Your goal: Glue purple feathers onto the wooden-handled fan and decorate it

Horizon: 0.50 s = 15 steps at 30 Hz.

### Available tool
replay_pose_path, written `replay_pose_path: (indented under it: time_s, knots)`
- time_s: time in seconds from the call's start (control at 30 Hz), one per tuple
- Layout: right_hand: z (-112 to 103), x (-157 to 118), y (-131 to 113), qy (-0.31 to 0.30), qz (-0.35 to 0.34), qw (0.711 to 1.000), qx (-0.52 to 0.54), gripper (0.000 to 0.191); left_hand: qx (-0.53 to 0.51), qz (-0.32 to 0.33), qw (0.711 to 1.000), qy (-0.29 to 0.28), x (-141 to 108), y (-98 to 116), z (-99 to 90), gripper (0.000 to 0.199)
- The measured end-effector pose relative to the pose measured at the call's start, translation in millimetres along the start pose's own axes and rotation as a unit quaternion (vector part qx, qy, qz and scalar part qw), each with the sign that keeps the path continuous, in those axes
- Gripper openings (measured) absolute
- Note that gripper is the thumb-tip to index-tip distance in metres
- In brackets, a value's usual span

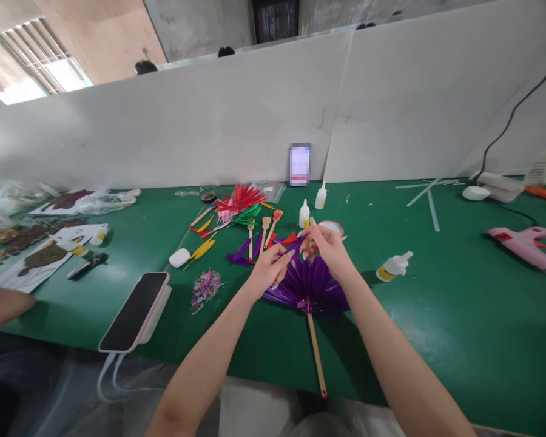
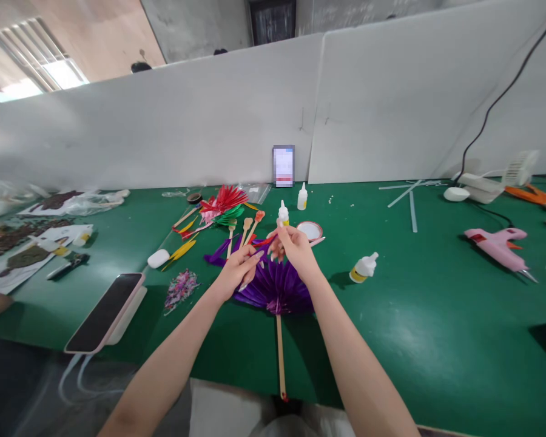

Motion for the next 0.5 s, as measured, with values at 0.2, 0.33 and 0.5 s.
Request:
replay_pose_path:
  time_s: [0.2, 0.33, 0.5]
  knots:
    - [-4.0, -2.0, -2.2, -0.057, 0.002, 0.998, 0.022, 0.036, -0.067, 0.002, 0.998, -0.003, -0.2, 3.6, -0.2, 0.027]
    - [-3.4, -1.8, -2.1, -0.039, -0.026, 0.999, 0.011, 0.033, -0.100, -0.009, 0.995, -0.004, -1.3, 7.1, 1.6, 0.027]
    - [1.0, -2.7, -2.5, -0.001, -0.051, 0.999, 0.002, 0.028, -0.131, -0.019, 0.991, -0.019, -1.8, 9.0, 3.0, 0.026]
Point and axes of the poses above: each hand's wrist, its own x-axis towards the middle knuckle, its own z-axis out of the palm, y = z × x, the point moved 3 cm from there along x, towards the middle knuckle, and after that the axes turned 15 degrees about -x, right-handed, at the moved point
